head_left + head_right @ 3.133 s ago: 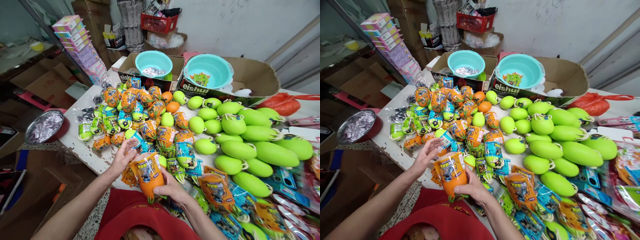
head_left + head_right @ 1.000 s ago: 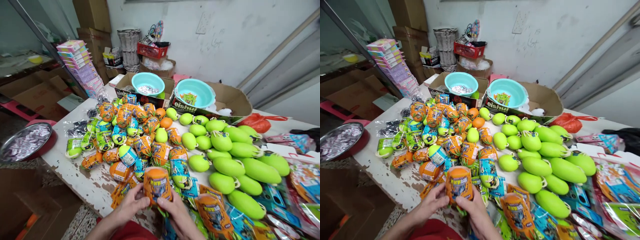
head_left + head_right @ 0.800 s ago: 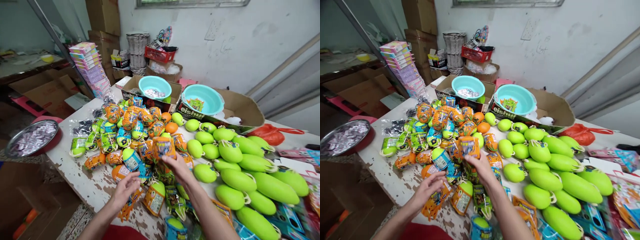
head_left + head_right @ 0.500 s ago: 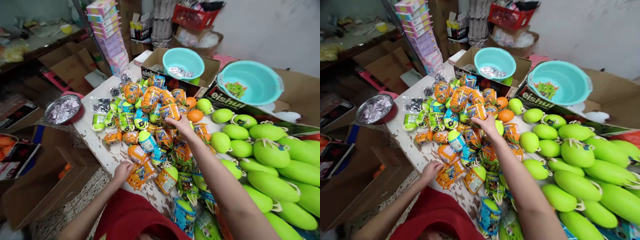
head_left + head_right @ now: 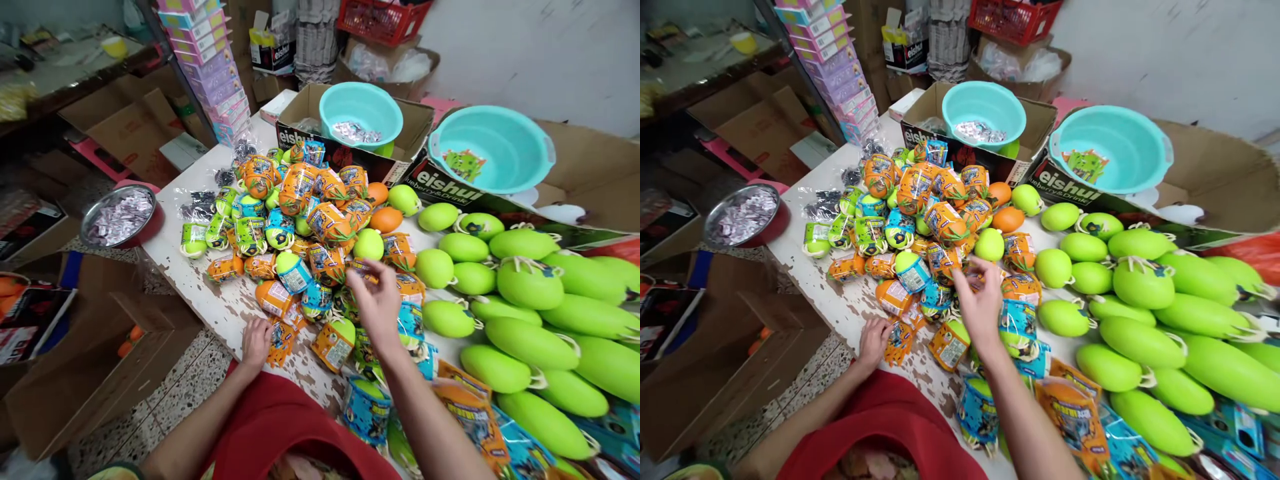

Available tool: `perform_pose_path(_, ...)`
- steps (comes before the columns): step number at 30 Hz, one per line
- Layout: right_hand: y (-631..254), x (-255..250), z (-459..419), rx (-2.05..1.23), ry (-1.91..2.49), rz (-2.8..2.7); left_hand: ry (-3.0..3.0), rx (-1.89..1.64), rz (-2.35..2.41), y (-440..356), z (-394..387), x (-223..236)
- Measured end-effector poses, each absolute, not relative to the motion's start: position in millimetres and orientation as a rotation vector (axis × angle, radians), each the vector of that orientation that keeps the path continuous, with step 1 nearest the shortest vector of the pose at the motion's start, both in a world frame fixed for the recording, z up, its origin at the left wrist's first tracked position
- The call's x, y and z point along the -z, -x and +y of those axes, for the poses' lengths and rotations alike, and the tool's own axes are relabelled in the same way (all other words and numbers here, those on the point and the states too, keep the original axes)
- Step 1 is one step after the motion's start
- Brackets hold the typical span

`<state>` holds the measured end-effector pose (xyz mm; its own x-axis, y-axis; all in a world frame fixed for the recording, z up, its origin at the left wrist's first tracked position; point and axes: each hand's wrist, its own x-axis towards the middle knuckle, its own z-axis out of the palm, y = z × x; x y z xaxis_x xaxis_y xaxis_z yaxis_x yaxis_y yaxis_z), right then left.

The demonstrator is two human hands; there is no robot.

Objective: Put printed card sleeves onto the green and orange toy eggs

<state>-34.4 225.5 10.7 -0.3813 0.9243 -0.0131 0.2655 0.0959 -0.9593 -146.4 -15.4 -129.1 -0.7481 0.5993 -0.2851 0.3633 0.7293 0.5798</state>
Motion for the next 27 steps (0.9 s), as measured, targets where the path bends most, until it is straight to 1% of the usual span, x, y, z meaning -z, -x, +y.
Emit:
perform_pose_path(1,21.3,-8.1,201.1,-1.433,1.196,-1.722,-0.726,-0.713,2.445,143.6,-18.7,121.2)
perform_pose_path(3,-0.7,4.5,154.0,-1.800,1.288,-1.672,-0.725,-0.761,2.384,135.6,-20.8,102.4)
perform_pose_path(6,-17.1,32.3,108.7,-2.190,1.391,-1.467,-0.678,-0.955,2.222,121.2,-9.8,72.4)
perform_pose_path(8,-19.3,45.3,102.4,-2.360,1.310,-1.373,-0.574,-1.142,2.059,113.3,4.8,55.7)
perform_pose_path(11,-20.2,46.3,113.8,-2.419,1.187,-1.288,-0.384,-1.288,1.797,108.5,29.3,39.7)
perform_pose_path(14,-23.8,35.5,127.4,-2.387,1.167,-1.225,-0.345,-1.256,1.674,110.9,49.9,31.5)
perform_pose_path(18,-30.3,24.9,145.4,-2.214,1.226,-1.303,-0.413,-1.289,1.715,116.2,69.3,21.0)
perform_pose_path(20,-35.1,21.3,158.8,-2.045,1.284,-1.459,-0.450,-1.328,1.745,118.5,76.7,13.8)
perform_pose_path(24,-45.8,12.5,189.0,-1.489,1.437,-1.843,-0.612,-1.341,1.698,120.8,91.2,-1.8)
perform_pose_path(25,-47.2,10.2,195.4,-1.410,1.439,-1.904,-0.643,-1.311,1.650,120.3,95.6,-5.4)
perform_pose_path(27,-47.3,6.6,205.0,-1.353,1.406,-1.980,-0.654,-1.234,1.525,117.7,105.6,-11.9)
